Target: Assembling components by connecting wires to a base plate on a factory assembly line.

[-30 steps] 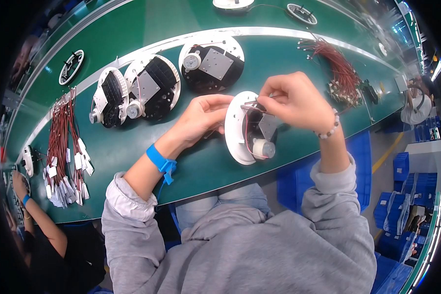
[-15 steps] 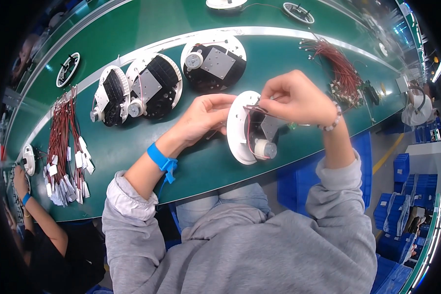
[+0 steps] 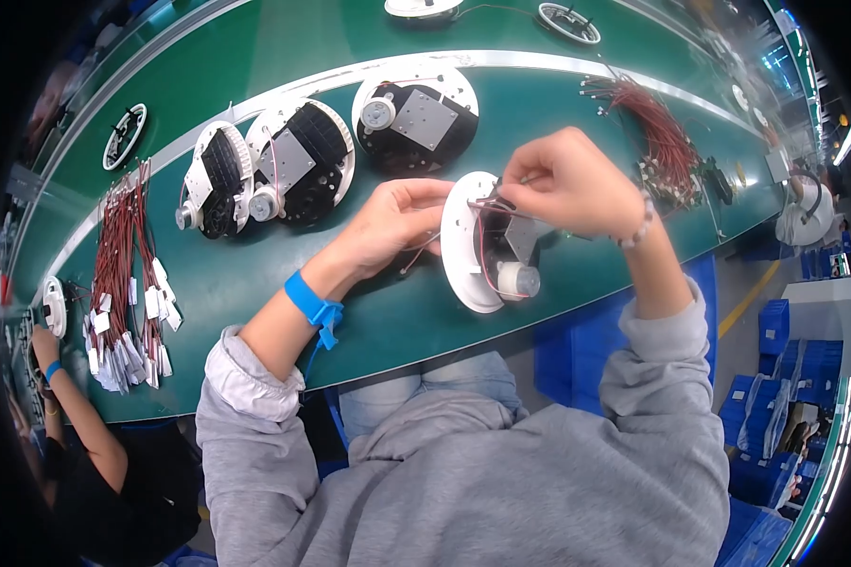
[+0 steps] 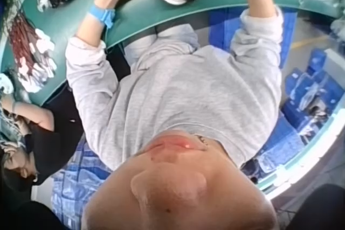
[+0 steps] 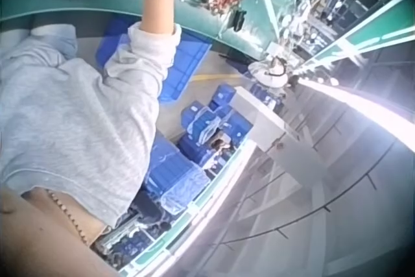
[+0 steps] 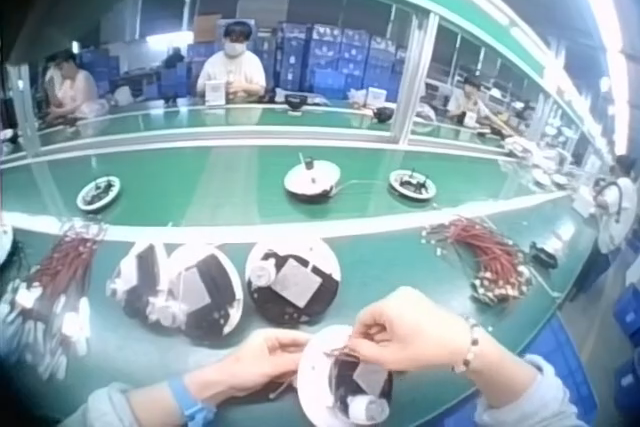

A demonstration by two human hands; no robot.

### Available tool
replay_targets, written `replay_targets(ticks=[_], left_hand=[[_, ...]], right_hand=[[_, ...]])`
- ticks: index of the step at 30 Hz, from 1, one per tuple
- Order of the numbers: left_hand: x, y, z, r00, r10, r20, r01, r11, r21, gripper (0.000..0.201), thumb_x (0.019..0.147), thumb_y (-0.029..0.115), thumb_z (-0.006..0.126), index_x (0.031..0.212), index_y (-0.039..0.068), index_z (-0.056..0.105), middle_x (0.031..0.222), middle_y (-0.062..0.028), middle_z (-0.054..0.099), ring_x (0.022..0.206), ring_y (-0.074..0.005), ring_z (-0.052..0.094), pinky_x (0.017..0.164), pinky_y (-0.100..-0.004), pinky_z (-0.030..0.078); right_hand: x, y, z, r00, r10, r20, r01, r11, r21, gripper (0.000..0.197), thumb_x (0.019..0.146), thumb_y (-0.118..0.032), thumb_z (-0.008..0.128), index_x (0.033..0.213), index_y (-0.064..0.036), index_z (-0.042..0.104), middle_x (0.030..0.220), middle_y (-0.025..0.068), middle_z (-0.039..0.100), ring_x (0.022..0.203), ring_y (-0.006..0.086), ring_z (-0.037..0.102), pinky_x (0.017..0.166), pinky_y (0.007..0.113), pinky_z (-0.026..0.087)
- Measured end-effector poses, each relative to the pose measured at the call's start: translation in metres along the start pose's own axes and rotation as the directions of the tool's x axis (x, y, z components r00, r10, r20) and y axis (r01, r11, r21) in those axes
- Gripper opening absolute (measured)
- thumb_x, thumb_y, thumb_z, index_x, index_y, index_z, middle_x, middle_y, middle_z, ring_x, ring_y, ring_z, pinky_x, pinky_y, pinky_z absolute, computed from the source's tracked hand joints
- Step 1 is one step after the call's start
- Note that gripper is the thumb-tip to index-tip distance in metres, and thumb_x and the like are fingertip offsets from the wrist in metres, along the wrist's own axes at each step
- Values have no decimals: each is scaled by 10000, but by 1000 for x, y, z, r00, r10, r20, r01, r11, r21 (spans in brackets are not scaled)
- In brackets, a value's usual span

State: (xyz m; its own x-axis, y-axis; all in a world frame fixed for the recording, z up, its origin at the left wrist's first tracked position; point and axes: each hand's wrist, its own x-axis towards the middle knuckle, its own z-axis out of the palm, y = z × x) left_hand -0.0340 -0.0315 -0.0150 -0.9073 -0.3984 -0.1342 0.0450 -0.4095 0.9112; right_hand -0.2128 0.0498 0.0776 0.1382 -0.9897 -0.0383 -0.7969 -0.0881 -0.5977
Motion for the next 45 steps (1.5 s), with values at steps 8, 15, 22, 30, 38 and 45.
replay_targets(ticks=[8,15,22,30,38,45], left_hand=[[2,-2,-2,1000,24,8,-23,999,-32,336,790,128,565,1075,-36,497,888,-91,590,711,-99,570,606,-225,480],[1,-4,-1,1000,-2,-6,2,1000,-17,332,781,136,576,1070,-11,505,849,-30,594,616,-6,498,480,-130,351],[2,-4,-4,1000,12,21,-12,1000,-7,328,781,104,573,1057,-56,494,926,-123,589,795,-137,585,675,-227,479],[1,-5,0,998,-4,58,11,992,-127,309,785,63,559,1054,-71,490,963,-139,579,843,-145,578,737,-244,473],[1,-8,1,999,2,40,7,976,-219,337,787,55,553,1085,-76,466,988,-149,568,874,-165,573,767,-259,472],[2,-8,-2,997,28,68,-14,981,-192,354,769,32,559,1086,-88,459,997,-163,562,897,-177,566,795,-265,461]], right_hand=[[5,-7,2,978,-169,-121,145,972,-184,105,688,-97,599,690,8,602,549,90,554,469,160,532,476,237,420],[5,-1,-1,992,-25,127,7,990,141,98,682,-43,615,727,44,610,595,69,590,538,55,528,512,178,433],[7,-2,6,991,-104,86,94,989,118,92,691,-38,602,730,45,609,623,59,595,556,60,532,522,177,439],[4,2,14,926,-364,-97,348,926,-147,54,654,-46,612,665,6,603,562,82,560,477,157,535,454,228,417],[-17,6,30,883,-420,-209,319,864,-388,69,625,-33,622,688,-31,592,573,79,548,486,227,526,426,278,409],[15,-2,0,985,-40,168,25,996,86,116,701,-61,610,734,50,613,657,91,613,591,83,571,542,198,464]])
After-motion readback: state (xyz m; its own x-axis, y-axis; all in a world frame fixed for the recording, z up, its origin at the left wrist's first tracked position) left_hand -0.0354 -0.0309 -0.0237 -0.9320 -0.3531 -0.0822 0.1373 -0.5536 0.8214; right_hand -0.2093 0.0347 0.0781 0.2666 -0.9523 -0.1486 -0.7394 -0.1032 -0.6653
